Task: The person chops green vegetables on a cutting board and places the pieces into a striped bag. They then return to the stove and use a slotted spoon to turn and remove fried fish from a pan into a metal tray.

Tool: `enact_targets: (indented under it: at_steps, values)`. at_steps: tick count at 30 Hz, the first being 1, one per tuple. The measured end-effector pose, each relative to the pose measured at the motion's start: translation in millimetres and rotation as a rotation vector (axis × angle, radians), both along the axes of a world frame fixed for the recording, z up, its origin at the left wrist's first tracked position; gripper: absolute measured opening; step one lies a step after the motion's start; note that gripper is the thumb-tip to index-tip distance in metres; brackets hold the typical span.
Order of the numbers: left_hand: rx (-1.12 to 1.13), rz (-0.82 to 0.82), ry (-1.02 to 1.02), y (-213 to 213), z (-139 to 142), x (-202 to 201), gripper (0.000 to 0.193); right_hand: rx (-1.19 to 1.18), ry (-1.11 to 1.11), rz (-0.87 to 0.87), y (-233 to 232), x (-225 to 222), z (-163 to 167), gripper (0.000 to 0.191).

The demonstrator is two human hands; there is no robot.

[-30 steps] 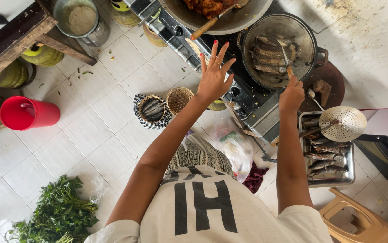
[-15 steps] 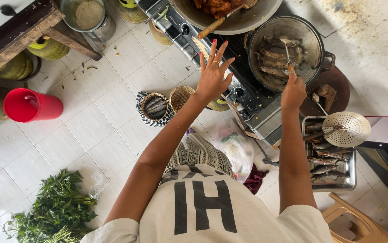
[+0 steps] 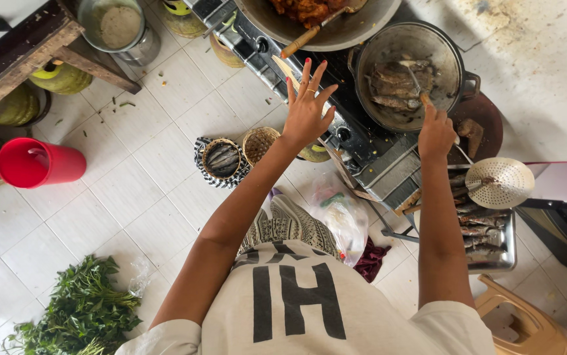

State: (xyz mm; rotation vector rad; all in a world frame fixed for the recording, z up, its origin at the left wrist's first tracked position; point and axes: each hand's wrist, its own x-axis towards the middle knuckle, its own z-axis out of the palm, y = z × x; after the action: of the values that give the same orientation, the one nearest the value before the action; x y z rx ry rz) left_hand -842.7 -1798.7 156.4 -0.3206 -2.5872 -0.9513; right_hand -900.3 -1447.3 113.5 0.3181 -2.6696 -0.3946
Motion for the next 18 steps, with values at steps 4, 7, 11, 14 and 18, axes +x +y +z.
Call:
enact_targets:
  at_steps: [4,7,11,14,18]
  values:
    - [-0.015,-0.015,-0.003,4,-2,0,0.041,-0.305,-0.007,-0.130,2,10,2,0.021]
    - [-0.001,-0.036,0.013,7,-3,-2,0.042,-0.665,-0.009,-0.204,15,25,15,0.022]
    - [0.006,-0.067,0.068,16,0,-6,0.044,-0.754,0.005,-0.321,36,39,32,0.021]
    - [0.015,-0.106,0.078,23,3,-8,0.043,-0.711,0.004,-0.362,39,41,35,0.021]
    - [0.020,-0.127,0.077,28,7,-5,0.043,-0.700,-0.062,-0.447,24,30,36,0.020]
